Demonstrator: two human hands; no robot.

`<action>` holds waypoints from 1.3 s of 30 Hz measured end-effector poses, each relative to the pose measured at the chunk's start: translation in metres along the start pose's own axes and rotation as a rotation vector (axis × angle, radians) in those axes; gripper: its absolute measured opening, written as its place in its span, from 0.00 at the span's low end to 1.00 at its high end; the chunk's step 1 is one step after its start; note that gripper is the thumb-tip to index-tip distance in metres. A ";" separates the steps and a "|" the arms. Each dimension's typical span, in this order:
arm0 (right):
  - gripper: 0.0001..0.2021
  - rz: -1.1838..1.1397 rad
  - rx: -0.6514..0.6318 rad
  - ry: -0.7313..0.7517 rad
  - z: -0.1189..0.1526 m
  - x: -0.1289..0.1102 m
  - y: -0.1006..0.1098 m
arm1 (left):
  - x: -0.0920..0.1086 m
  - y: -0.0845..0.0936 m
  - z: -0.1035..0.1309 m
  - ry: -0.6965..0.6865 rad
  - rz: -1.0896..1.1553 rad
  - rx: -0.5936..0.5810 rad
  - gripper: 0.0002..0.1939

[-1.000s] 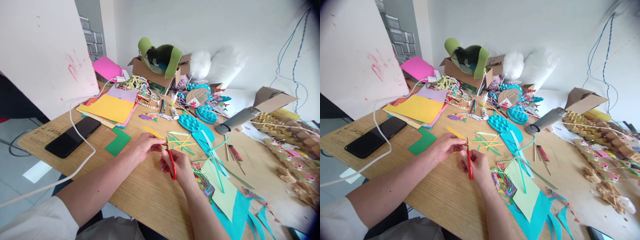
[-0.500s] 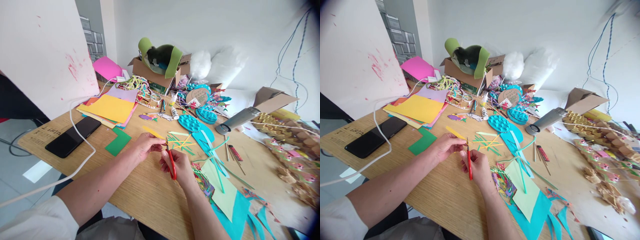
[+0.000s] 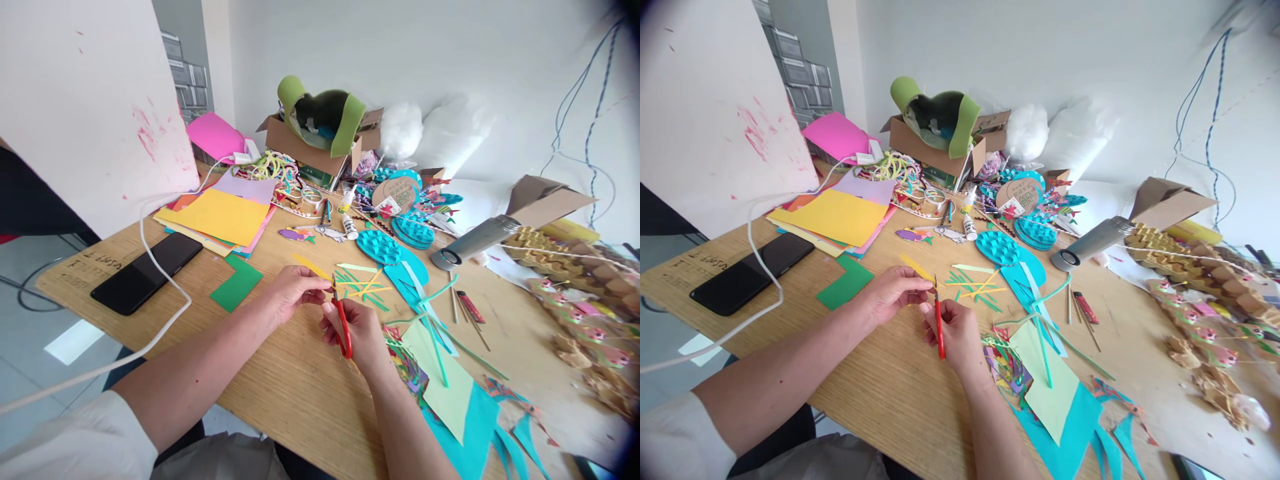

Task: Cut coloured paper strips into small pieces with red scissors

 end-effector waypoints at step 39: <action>0.25 0.007 0.007 0.005 0.001 0.001 0.000 | 0.001 0.001 -0.003 -0.059 -0.088 -0.040 0.08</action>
Point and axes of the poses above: each hand's wrist, its own z-axis away from the middle knuckle, its own y-axis out of the back of the hand, x = y × z, the point moved 3 cm from there along -z, towards the middle knuckle, and after that the axes turned 9 degrees about x, right-handed, at the moved point
